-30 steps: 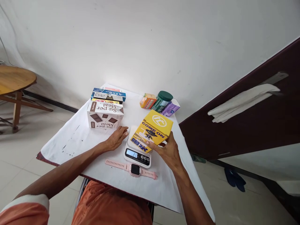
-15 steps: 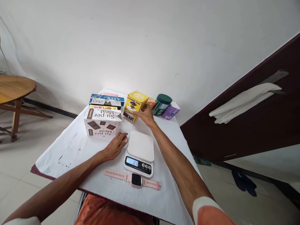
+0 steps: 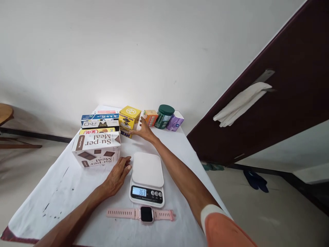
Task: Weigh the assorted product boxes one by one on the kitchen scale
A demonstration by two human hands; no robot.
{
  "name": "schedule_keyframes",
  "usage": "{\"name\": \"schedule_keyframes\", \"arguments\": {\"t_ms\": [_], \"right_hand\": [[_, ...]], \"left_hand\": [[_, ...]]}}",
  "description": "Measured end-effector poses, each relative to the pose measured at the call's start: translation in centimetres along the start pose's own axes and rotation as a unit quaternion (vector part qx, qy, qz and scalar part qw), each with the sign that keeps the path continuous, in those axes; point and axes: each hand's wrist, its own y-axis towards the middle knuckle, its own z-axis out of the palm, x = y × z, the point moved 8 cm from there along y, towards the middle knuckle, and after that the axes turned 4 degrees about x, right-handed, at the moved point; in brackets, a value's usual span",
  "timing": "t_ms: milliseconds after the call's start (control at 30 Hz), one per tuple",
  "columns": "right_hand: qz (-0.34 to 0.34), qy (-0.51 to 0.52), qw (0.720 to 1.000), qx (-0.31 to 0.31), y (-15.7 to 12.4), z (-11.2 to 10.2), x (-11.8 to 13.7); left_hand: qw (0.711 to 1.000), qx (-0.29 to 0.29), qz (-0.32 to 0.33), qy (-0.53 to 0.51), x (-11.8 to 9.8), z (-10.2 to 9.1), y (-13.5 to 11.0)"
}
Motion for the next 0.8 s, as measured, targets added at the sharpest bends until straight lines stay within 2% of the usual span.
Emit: {"name": "schedule_keyframes", "arguments": {"t_ms": [167, 233, 300, 400, 533, 667, 800], "right_hand": [[0.002, -0.099, 0.994, -0.036, 0.9, -6.9, -2.2], [-0.007, -0.18, 0.984, -0.02, 2.1, -8.3, -2.3], [-0.007, -0.256, 0.966, 0.035, 3.9, -7.9, -2.3], [0.005, -0.325, 0.937, 0.126, 7.0, -5.6, -2.6], [0.026, -0.36, 0.915, 0.183, 10.5, -3.4, -3.4], [0.038, -0.39, 0.892, 0.225, 11.9, -2.3, -4.6], [0.04, -0.41, 0.877, 0.247, 11.7, -2.0, -5.2]], "left_hand": [[1.0, -0.002, -0.01, -0.017, -0.2, 0.1, -0.1], [1.0, -0.006, -0.008, -0.02, -0.3, 0.2, -0.1], [1.0, -0.005, -0.011, -0.023, -0.2, 0.3, -0.1], [0.999, -0.005, -0.017, -0.03, -0.1, 0.4, -0.1], [0.999, 0.006, -0.024, -0.035, 0.2, 0.7, -0.1], [0.999, 0.001, -0.015, -0.043, 0.3, 0.8, -0.3], [0.999, -0.005, 0.003, -0.044, 0.0, 0.8, -0.3]]}}
